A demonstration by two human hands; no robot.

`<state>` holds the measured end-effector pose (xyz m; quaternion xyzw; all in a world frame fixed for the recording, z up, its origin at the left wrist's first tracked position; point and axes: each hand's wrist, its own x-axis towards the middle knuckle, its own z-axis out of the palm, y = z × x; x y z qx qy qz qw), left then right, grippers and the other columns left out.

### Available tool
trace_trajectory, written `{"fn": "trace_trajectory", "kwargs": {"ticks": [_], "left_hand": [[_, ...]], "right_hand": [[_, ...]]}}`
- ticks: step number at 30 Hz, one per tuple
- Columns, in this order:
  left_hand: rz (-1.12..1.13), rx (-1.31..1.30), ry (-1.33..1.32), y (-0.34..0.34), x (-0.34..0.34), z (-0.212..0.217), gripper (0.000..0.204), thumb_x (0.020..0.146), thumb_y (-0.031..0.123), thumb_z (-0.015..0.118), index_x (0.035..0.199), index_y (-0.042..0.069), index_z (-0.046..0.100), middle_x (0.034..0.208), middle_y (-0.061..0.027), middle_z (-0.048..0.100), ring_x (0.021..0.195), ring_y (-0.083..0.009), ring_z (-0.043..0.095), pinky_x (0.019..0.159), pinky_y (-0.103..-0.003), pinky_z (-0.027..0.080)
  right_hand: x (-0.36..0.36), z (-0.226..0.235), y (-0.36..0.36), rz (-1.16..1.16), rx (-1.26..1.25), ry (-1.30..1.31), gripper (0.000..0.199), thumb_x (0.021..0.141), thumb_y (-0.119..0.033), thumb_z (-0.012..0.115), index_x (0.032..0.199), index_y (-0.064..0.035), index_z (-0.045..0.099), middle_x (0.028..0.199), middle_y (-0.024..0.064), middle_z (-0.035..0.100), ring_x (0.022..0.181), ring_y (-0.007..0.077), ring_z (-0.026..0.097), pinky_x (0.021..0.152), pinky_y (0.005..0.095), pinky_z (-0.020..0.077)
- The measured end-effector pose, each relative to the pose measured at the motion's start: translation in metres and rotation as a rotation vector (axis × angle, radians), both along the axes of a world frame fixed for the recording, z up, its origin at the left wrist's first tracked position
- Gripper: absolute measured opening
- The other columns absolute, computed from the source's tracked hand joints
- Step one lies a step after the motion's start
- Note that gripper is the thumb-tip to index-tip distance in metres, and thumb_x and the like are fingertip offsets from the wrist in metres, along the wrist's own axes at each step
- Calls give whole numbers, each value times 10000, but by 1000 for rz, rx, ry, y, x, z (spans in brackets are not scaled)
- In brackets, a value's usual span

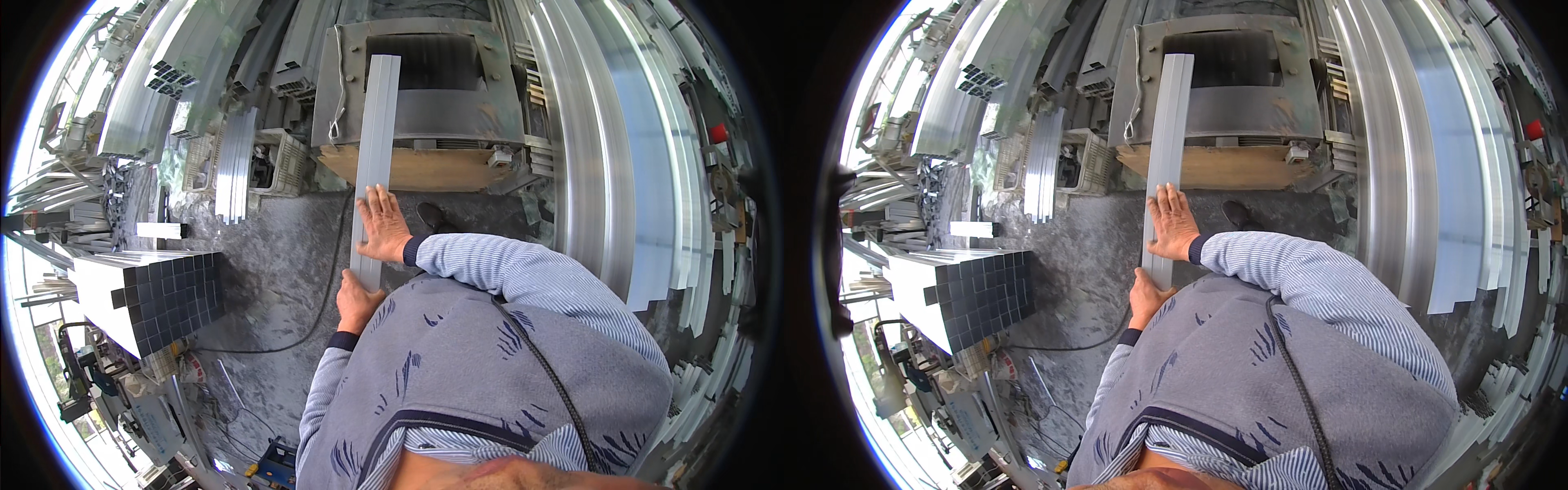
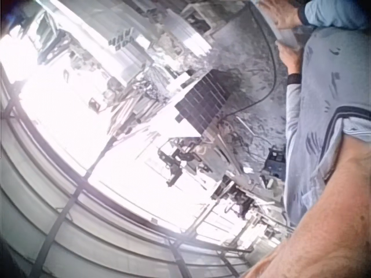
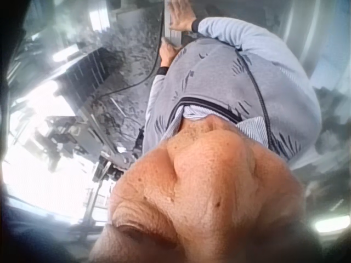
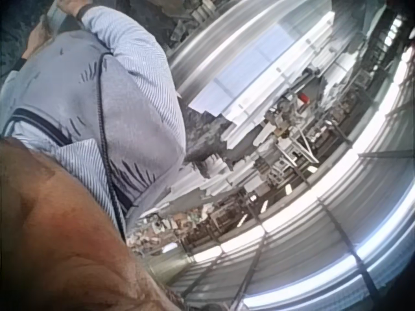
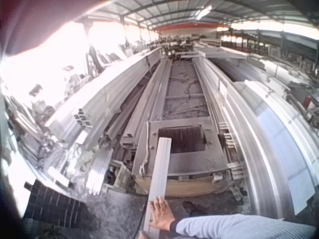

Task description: The person repeatedly picks up long white metal profiles from a stack, carries them to a machine, places them on the machine's surface, and returns to the stack. This cycle is repeated multiple times throughout the clip.

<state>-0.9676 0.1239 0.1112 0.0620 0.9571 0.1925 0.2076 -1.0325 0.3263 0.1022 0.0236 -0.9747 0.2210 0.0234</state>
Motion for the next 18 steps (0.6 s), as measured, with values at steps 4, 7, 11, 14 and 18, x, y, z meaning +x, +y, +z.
{"fn": "trace_trajectory", "kwargs": {"ticks": [4, 7, 11, 14, 18], "left_hand": [[-6, -39, 9, -39, 18, -14, 735, 760, 370, 904, 1209, -52, 504, 1108, -334, 736, 1022, -531, 747, 877, -579, 620], [-42, -76, -25, -81, 34, -43, 756, 832, 354, 867, 1325, -100, 516, 1179, -352, 722, 1047, -525, 739, 891, -568, 618], [8, -31, -215, -137, 55, -73, 627, 1059, 187, 609, 1547, -173, 449, 1323, -362, 681, 1160, -482, 706, 987, -498, 588], [116, -48, -291, -173, 52, -69, 540, 1048, 201, 665, 1450, -134, 530, 1244, -300, 694, 1128, -428, 682, 964, -476, 570], [-379, -155, -82, -217, -2, 0, 410, 1039, 174, 724, 1335, -89, 620, 1155, -196, 694, 1039, -322, 662, 916, -427, 559]], "right_hand": [[16, 9, 8, 188, 27, -66, 983, 798, -459, 836, 1606, 3, 518, 1664, 292, 365, 1576, 478, 299, 1303, 605, 233], [17, 5, 17, 323, 129, -91, 851, 820, -340, 827, 1588, -83, 565, 1649, 205, 433, 1541, 393, 366, 1222, 616, 297], [-11, -15, 35, 392, 223, 167, 809, 747, -232, 830, 1529, -193, 629, 1625, 149, 490, 1540, 362, 398, 1194, 658, 309], [-53, -27, 55, 542, 300, 338, 691, 787, -248, 801, 1461, -241, 649, 1622, 134, 529, 1544, 347, 439, 1168, 696, 344], [-88, -21, 54, 826, 357, 62, 543, 759, -289, 859, 1265, -195, 685, 1276, 50, 699, 1309, 280, 647, 1098, 637, 446]]}}
